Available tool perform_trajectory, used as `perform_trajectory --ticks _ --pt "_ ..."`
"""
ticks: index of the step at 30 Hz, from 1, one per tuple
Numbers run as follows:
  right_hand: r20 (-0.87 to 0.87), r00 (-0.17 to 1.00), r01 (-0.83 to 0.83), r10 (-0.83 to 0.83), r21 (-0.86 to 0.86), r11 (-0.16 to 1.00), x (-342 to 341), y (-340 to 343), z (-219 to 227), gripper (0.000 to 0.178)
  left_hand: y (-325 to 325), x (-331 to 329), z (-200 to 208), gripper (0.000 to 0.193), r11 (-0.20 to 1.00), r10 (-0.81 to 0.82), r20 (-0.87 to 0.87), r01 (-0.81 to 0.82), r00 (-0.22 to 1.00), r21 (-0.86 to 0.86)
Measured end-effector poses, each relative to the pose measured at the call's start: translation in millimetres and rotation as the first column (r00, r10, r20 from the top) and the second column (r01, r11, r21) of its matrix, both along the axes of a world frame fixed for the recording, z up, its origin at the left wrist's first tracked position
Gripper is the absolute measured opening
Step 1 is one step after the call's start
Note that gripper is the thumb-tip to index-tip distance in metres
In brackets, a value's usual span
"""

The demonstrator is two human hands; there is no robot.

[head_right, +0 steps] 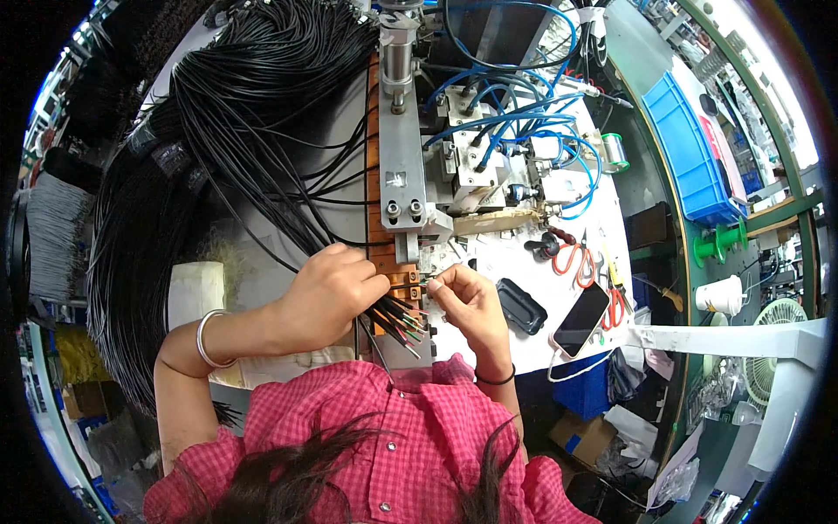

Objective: The person gathers wires from a bundle, positions wire ends into slots on a machine fixture, and attaches a connector piece to a wire end by hand.

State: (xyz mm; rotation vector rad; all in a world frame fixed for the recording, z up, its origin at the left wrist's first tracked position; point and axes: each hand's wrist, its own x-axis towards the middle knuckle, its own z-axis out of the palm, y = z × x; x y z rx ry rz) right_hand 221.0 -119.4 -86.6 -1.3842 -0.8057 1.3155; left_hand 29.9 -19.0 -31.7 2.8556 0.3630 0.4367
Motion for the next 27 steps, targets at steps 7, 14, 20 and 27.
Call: perform_trajectory --ticks 7,14,20,27 --pt "0.108 0.992 0.054 -0.059 0.046 0.997 -4 0 -4 0.008 0 1 -2 0.006 1.000 0.011 -0.004 -0.011 1.000 0.029" --pt "0.036 0.990 0.130 -0.135 0.108 0.986 -12 -6 14 0.008 0 1 -5 0.009 0.996 0.018 0.024 -0.015 1.000 -0.088" --pt "-0.039 0.985 0.171 -0.167 0.155 0.973 -15 -5 5 0.009 -1 1 -5 0.016 0.993 0.026 0.089 -0.015 0.996 -0.115" --pt "-0.250 0.967 0.074 -0.045 0.110 0.991 -12 -3 10 0.009 0 2 0 0.013 0.989 0.061 0.085 -0.048 0.995 -0.141"
